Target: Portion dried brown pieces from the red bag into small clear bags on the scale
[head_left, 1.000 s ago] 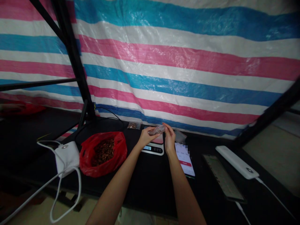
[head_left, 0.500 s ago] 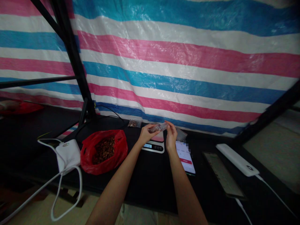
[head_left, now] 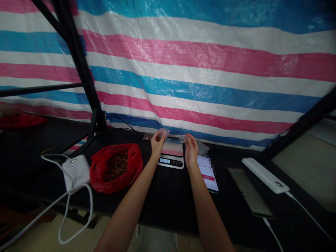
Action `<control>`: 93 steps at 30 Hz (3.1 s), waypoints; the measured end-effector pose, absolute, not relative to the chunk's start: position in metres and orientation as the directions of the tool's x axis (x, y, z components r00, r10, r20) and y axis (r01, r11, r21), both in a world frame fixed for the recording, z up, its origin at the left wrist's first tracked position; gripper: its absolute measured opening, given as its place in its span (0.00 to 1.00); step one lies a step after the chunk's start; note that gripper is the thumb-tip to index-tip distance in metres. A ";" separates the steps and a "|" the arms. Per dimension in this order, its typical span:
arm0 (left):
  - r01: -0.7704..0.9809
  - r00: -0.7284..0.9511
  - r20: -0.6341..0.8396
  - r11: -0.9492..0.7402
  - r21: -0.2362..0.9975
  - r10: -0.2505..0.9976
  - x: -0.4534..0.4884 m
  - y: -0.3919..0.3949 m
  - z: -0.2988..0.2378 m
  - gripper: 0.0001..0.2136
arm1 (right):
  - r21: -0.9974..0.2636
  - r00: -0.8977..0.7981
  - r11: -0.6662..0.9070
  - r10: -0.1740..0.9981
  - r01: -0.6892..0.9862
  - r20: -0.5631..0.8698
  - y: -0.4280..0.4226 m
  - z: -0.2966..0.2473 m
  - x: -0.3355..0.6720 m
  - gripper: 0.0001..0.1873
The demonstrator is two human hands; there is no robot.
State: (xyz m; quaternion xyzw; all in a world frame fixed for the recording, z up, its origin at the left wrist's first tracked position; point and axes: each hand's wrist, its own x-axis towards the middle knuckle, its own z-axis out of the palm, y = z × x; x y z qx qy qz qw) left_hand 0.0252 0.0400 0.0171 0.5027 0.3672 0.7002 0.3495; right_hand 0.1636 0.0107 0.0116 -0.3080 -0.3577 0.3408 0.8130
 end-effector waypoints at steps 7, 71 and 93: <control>0.251 0.040 0.614 -0.603 0.757 0.788 0.040 0.036 0.000 0.18 | -0.753 0.494 0.572 0.782 -0.326 0.380 0.013 0.009 0.161 0.14; -0.533 -0.581 -0.085 -0.299 0.792 0.810 -0.144 -0.108 -0.042 0.17 | 0.090 -0.876 0.872 0.476 0.482 0.075 -0.034 0.060 -0.038 0.12; -0.595 -0.639 -0.072 -0.433 0.677 0.766 -0.127 -0.096 -0.033 0.16 | -0.704 -0.760 0.643 0.608 0.303 0.228 -0.034 0.024 -0.026 0.15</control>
